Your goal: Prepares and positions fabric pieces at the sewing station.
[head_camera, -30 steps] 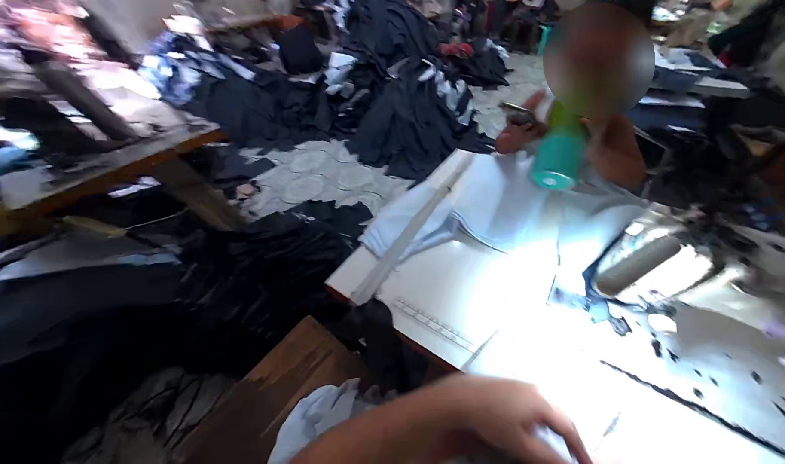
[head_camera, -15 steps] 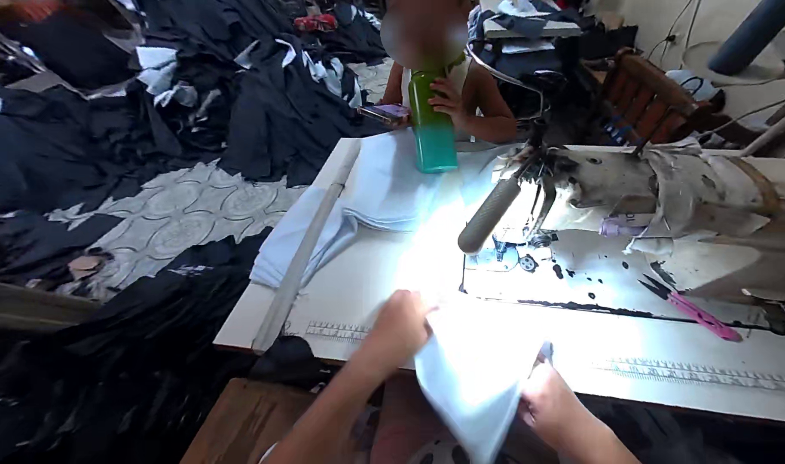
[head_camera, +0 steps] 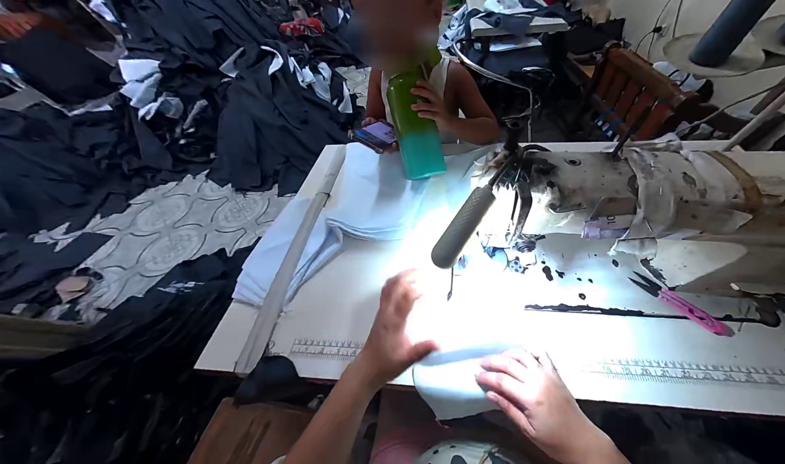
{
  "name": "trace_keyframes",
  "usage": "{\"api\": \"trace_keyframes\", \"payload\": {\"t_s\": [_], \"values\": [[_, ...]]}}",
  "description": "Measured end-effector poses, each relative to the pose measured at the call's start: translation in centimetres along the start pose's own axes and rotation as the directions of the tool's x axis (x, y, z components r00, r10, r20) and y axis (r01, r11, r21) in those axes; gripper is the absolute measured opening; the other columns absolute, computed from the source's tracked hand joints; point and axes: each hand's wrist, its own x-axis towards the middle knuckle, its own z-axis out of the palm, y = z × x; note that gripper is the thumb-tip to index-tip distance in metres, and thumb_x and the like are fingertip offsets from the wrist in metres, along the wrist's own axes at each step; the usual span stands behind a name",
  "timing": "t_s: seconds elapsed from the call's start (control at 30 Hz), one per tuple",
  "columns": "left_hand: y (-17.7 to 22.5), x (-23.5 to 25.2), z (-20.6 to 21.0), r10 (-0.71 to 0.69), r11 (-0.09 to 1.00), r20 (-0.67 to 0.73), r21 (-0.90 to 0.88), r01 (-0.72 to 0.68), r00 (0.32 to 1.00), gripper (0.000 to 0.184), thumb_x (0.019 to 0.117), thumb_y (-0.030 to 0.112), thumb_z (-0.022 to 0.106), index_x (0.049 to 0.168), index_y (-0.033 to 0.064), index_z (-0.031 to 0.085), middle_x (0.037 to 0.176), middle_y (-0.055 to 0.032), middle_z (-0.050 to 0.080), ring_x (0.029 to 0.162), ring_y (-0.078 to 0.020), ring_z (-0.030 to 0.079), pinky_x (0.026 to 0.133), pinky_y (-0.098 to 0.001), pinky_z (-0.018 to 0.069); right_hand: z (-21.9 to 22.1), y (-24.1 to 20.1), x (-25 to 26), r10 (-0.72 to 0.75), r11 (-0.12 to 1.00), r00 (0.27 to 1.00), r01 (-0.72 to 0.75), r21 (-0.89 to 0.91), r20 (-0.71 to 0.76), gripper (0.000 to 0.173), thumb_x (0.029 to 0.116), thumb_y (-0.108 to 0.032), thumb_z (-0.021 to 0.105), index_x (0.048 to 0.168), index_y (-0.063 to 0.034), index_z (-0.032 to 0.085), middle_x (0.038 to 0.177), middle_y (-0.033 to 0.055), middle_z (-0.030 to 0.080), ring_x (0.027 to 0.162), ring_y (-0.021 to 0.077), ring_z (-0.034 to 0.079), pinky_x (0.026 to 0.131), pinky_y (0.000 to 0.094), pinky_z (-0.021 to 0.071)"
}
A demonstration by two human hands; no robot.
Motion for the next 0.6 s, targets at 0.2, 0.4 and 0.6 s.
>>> {"api": "trace_keyframes", "payload": {"t_s": [0.2, 0.4, 0.6], "values": [[2.5, 2.5, 0.1, -0.075, 0.979, 0.449, 0.202, -0.019, 0.891, 0.081, 0.0838, 0.065, 0.066, 0.132, -0.0004, 0.067, 0.132, -0.0231, 0.066, 0.13, -0.0476, 0.056, 0.111, -0.0702, 0.0332, 0.5, 0.0, 0.3, -0.029, 0.999, 0.998, 0.027, -0.034, -0.047, 0.025, 0.0985, -0.031, 0.054, 0.102, -0.0288, 0.079, 0.109, -0.0063, 0.077, 0.097, 0.0172, 0.07, 0.084, 0.0427, 0.0498], [-4.2, 8.9, -0.3, -0.193, 0.97, 0.686, 0.024, 0.243, 0.701, 0.056, 0.0833, 0.021, 0.078, 0.129, -0.0071, 0.064, 0.146, -0.0238, 0.054, 0.141, -0.0373, 0.044, 0.116, -0.0547, 0.0318, 1.3, 0.0, -0.6, 0.02, 0.989, 0.968, -0.055, -0.134, -0.249, 0.025, 0.0993, -0.033, 0.056, 0.095, -0.026, 0.079, 0.089, -0.004, 0.075, 0.084, 0.0148, 0.067, 0.086, 0.0362, 0.0441], [-7.8, 4.6, -2.0, -0.095, 0.986, 0.479, -0.078, 0.15, 0.873, 0.012, 0.084, -0.001, 0.061, 0.082, -0.0032, 0.073, 0.143, -0.0244, 0.057, 0.142, -0.04, 0.043, 0.116, -0.0584, 0.031, 1.4, -1.4, 0.8, 0.328, 0.876, 0.866, -0.428, -0.222, -0.378, 0.071, 0.0797, -0.058, 0.066, 0.115, 0.0029, 0.074, 0.112, 0.0188, 0.073, 0.101, 0.0367, 0.069, 0.088, 0.0516, 0.0513]]}}
